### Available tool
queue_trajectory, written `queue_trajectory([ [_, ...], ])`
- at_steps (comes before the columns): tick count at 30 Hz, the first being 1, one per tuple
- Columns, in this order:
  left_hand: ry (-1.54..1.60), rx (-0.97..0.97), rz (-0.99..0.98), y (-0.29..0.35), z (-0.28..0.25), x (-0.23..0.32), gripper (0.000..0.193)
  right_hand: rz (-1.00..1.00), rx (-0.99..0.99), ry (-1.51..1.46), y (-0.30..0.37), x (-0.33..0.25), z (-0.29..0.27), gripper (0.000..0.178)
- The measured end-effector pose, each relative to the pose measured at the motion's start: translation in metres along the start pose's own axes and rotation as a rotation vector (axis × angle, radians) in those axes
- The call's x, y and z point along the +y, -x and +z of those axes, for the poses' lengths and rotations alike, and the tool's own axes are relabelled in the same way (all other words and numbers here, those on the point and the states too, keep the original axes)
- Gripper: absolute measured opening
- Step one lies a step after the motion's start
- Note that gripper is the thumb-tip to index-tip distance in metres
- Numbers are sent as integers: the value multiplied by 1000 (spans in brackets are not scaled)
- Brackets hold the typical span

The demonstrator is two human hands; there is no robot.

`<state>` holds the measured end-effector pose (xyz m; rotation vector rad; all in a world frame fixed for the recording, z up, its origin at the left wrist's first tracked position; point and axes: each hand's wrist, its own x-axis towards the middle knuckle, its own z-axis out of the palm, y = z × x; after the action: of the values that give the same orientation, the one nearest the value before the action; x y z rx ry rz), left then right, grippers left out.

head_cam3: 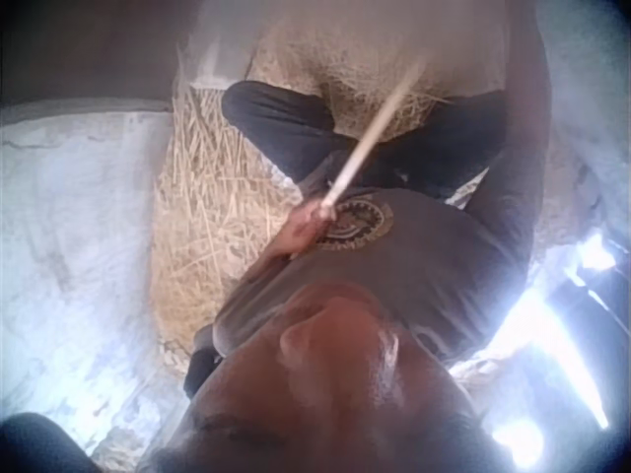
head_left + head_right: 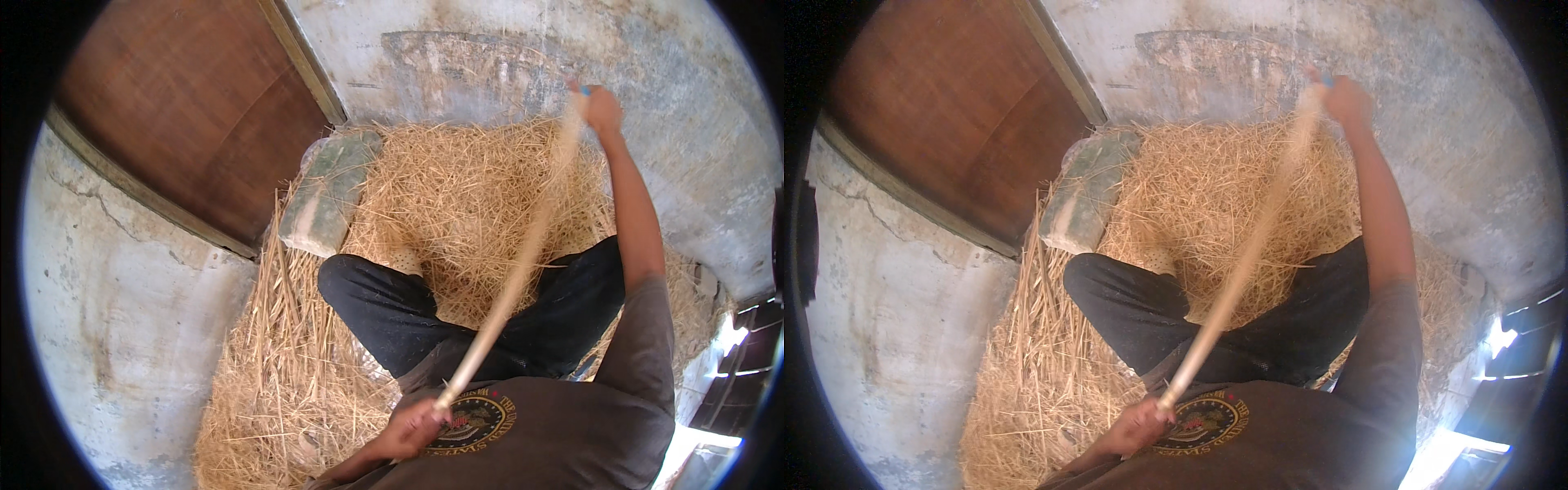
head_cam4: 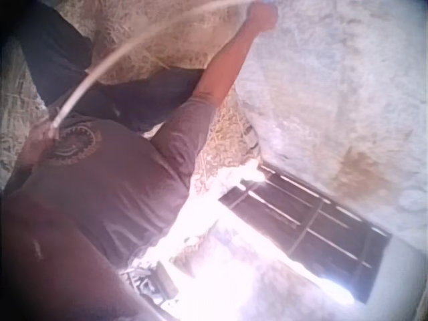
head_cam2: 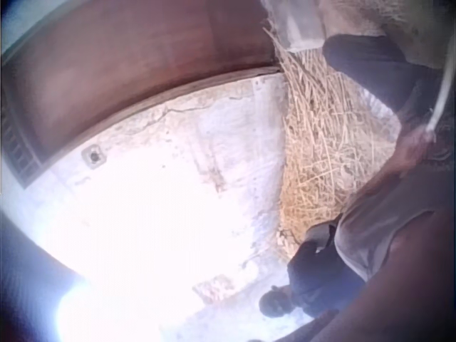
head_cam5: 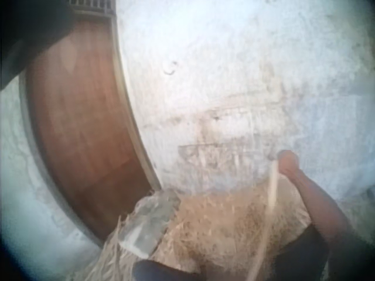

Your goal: The person sits cross-legged on a bed of straw and uses a small knife to shave a long, thin bamboo stick. They repeatedly scrape the surface of the stick to remove the outer layer, rotating it as they work.

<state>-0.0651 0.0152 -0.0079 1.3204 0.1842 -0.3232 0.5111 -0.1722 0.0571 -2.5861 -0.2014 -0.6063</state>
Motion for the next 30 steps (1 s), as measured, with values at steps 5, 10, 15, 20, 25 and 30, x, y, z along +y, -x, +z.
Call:
queue_trajectory([
  [5, 141, 186, -87, 6, -8, -11, 23, 113, -48, -106, -9, 62, 6, 84],
  [10, -156, 144, 83, -44, -17, 3, 21, 188, -623, -848, 123, -22, 13, 61],
  [15, -203, 41, 21, -95, -35, 25, 25, 60, -616, -1011, 138, -62, 24, 40],
  [20, -119, 5, 190, -150, -59, 35, 34, 223, -826, -1497, 97, -79, 26, 34],
  [25, 44, -34, 157, -193, -65, 57, 41, 303, -799, -1623, 83, -87, 45, 34],
  [30, 20, 122, 147, -211, -70, 69, 40, 232, -739, -1125, 86, -82, 63, 36],
])
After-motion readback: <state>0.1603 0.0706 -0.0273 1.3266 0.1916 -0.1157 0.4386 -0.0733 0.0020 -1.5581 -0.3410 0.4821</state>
